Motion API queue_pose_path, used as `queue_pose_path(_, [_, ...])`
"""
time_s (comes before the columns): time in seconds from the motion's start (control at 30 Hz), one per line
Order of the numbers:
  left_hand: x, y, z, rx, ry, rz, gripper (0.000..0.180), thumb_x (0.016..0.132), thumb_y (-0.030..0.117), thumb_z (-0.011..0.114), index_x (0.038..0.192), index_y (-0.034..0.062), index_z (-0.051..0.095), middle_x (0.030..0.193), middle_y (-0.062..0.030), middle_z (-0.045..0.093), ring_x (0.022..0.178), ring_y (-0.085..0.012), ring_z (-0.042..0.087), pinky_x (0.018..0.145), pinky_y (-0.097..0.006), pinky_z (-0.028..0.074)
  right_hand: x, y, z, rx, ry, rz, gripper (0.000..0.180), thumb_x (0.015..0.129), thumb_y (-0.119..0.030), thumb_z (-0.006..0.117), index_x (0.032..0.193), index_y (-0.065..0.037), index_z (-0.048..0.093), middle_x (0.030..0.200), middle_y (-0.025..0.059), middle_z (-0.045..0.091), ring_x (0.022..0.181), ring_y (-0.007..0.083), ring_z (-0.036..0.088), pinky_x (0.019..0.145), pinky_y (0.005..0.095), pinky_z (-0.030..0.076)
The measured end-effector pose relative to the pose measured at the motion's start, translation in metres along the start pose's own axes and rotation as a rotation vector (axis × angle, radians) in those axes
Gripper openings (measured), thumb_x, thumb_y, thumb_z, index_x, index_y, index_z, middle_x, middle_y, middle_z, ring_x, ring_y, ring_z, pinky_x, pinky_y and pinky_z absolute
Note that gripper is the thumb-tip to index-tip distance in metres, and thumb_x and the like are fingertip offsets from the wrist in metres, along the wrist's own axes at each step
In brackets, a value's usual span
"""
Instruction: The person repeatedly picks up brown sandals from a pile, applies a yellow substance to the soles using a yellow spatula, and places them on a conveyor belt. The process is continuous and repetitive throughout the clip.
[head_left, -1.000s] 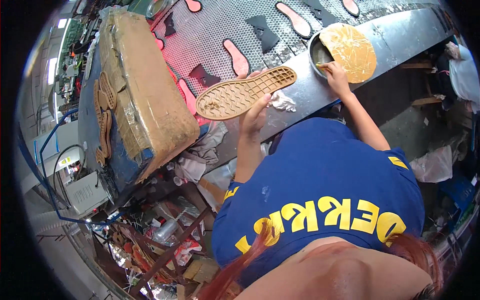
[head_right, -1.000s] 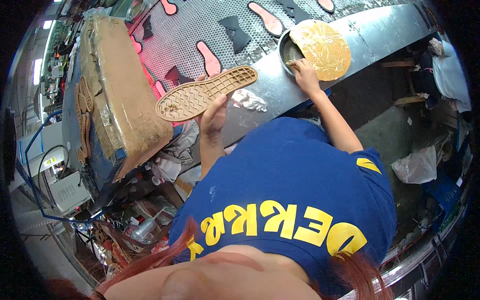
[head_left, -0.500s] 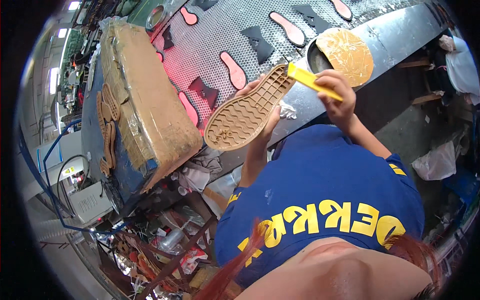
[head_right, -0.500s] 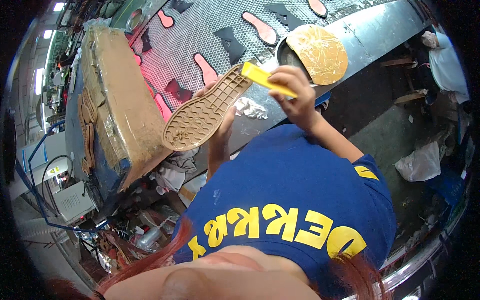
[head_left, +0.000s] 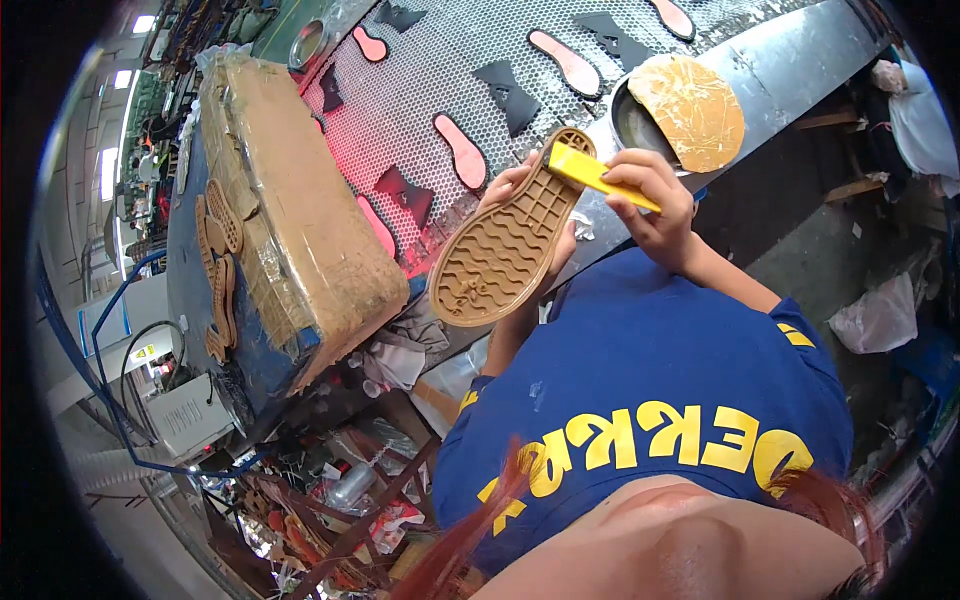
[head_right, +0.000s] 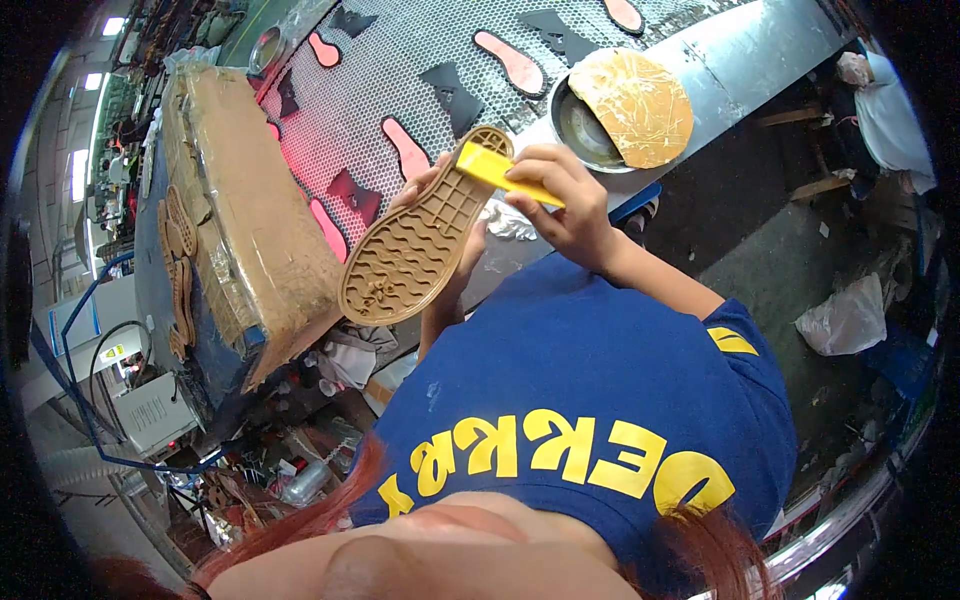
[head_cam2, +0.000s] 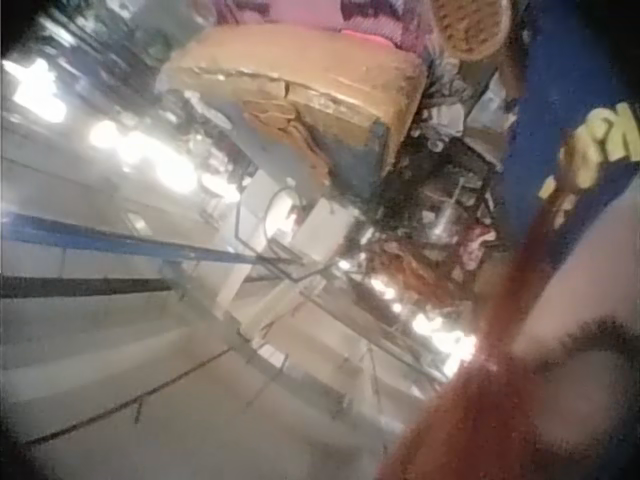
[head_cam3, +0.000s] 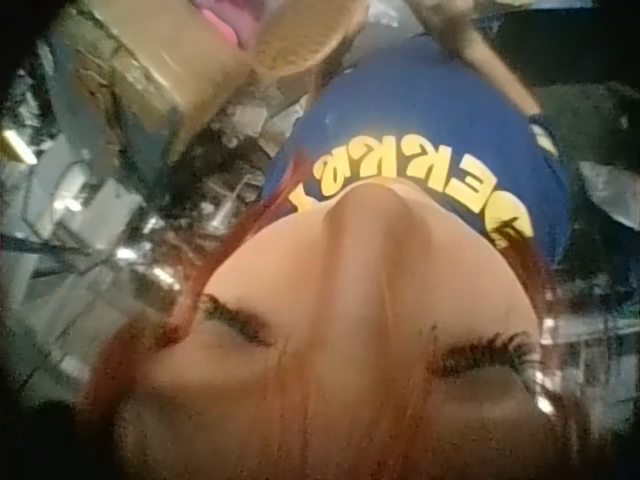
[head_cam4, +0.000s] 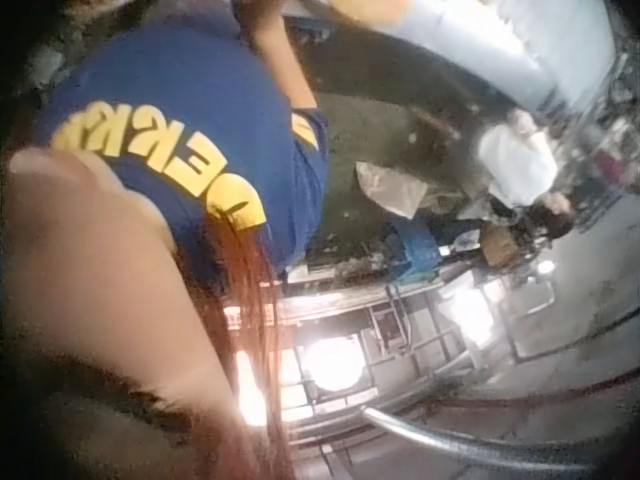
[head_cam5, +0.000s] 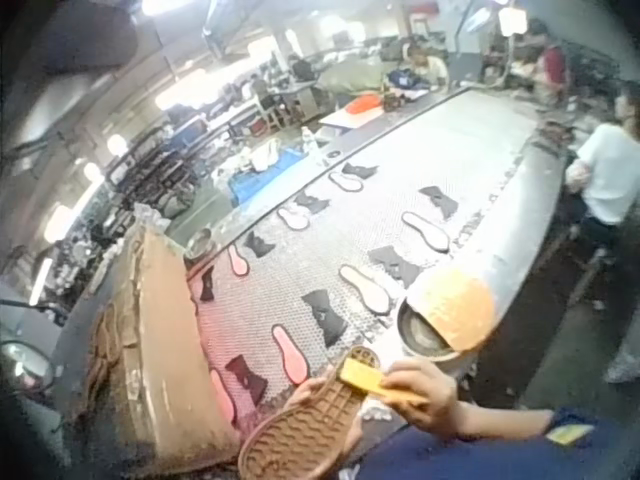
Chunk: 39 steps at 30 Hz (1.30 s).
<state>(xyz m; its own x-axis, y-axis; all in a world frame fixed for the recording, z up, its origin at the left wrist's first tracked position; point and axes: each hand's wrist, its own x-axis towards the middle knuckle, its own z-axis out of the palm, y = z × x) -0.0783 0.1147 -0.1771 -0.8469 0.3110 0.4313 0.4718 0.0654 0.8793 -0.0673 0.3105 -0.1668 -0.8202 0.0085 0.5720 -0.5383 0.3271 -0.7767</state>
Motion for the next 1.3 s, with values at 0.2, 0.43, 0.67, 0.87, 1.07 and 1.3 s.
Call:
queue_pose_path(0.2, [-0.001,-0.006,0.010,-0.151,0.264,0.012,0.077,0.068,0.005,0.069,0.135,-0.0014,0.033,0.139,-0.0210,0.043,0.131,-0.0308,0.043,0.113,-0.039,0.028,0.002,0.002,0.005,-0.037,-0.006,-0.054,0.025,0.083,-0.013,0.074,0.101,-0.001,0.062,0.102,0.0150,0.062,0.091,0.0290,0.063,0.077,0.0356,0.052])
queue_pose_path(0.43, [0.006,-0.012,0.010,-0.054,0.221,0.002,0.057,0.082,0.013,0.067,0.132,0.0006,0.042,0.136,-0.0179,0.047,0.127,-0.0264,0.046,0.109,-0.039,0.037,0.006,-0.011,0.021,-0.092,-0.053,-0.192,0.028,0.081,-0.017,0.076,0.101,-0.001,0.062,0.101,0.0153,0.061,0.086,0.0296,0.064,0.070,0.0360,0.054])
queue_pose_path(0.67, [0.009,-0.047,0.007,0.066,0.365,-0.069,0.035,0.100,0.018,0.046,0.129,-0.0013,0.043,0.133,-0.0169,0.049,0.115,-0.0230,0.056,0.099,-0.035,0.048,0.013,-0.031,0.041,0.019,-0.121,-0.360,0.033,0.080,-0.020,0.077,0.100,-0.001,0.060,0.095,0.0145,0.061,0.076,0.0290,0.066,0.062,0.0356,0.056])
queue_pose_path(0.87, [0.007,-0.047,0.008,-0.700,0.411,-0.233,0.039,0.101,0.026,0.043,0.131,0.0006,0.041,0.139,-0.0189,0.044,0.128,-0.0254,0.046,0.109,-0.037,0.039,0.018,-0.033,0.037,-0.019,-0.105,-0.343,0.031,0.079,-0.018,0.077,0.099,0.000,0.061,0.095,0.0140,0.061,0.079,0.0283,0.066,0.063,0.0354,0.056])
queue_pose_path(1.07, [0.009,-0.048,0.014,-0.385,0.463,-0.037,0.036,0.097,0.017,0.052,0.129,0.0021,0.045,0.128,-0.0196,0.054,0.113,-0.0245,0.059,0.098,-0.037,0.050,0.014,-0.039,0.038,-0.021,-0.109,-0.347,0.029,0.079,-0.016,0.077,0.098,0.000,0.062,0.095,0.0138,0.061,0.079,0.0277,0.066,0.063,0.0346,0.055])
queue_pose_path(1.3, [0.019,-0.022,-0.003,-0.858,0.425,-0.454,0.040,0.095,0.018,0.055,0.128,-0.0025,0.046,0.117,-0.0190,0.060,0.098,-0.0218,0.066,0.081,-0.031,0.059,0.013,-0.038,0.036,-0.060,-0.084,-0.335,0.028,0.079,-0.014,0.077,0.098,-0.001,0.062,0.095,0.0133,0.061,0.076,0.0275,0.066,0.062,0.0344,0.056])
